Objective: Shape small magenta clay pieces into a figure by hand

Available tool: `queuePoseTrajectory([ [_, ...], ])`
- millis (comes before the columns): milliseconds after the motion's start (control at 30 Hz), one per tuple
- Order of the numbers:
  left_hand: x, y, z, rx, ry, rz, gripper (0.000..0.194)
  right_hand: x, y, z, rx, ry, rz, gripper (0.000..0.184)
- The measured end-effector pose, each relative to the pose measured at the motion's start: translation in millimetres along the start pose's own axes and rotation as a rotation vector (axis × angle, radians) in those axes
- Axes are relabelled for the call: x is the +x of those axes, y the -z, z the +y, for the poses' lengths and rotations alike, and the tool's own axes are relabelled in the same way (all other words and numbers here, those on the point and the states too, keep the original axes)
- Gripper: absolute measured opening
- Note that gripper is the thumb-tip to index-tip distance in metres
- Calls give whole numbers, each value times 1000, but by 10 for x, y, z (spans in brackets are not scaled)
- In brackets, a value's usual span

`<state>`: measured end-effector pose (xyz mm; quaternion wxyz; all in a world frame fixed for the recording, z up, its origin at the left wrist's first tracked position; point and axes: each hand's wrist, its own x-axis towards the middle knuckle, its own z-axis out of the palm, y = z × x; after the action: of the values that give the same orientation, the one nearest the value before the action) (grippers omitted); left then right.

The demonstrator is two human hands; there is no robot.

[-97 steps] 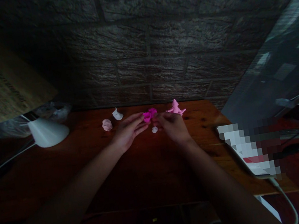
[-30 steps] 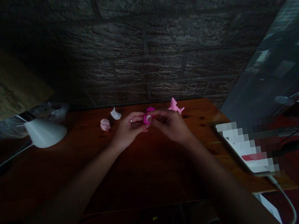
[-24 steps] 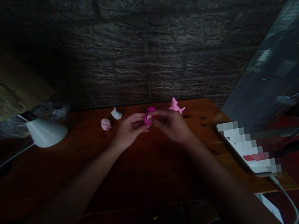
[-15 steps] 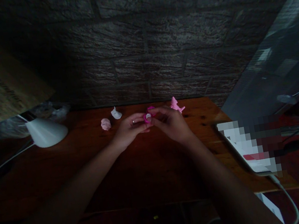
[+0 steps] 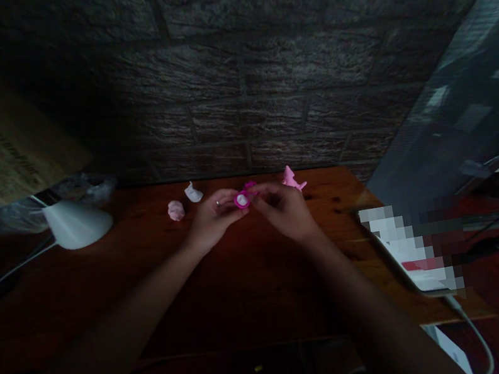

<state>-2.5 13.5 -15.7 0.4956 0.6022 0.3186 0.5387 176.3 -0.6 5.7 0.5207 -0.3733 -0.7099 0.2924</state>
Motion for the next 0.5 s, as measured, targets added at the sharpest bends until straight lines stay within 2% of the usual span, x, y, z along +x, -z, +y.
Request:
queuePoseTrajectory([
  [167,-3,14,-15,122,-93,14,31,-28,-41,9,-33,15,-31,26],
  [333,-26,-2,-11,226,-200,-43,25,-44,-65,13,-67,74,-59,25],
  [500,-29,-15,-40,226,-205,-55,26,-44,-67,9,-134,66,-59,20],
])
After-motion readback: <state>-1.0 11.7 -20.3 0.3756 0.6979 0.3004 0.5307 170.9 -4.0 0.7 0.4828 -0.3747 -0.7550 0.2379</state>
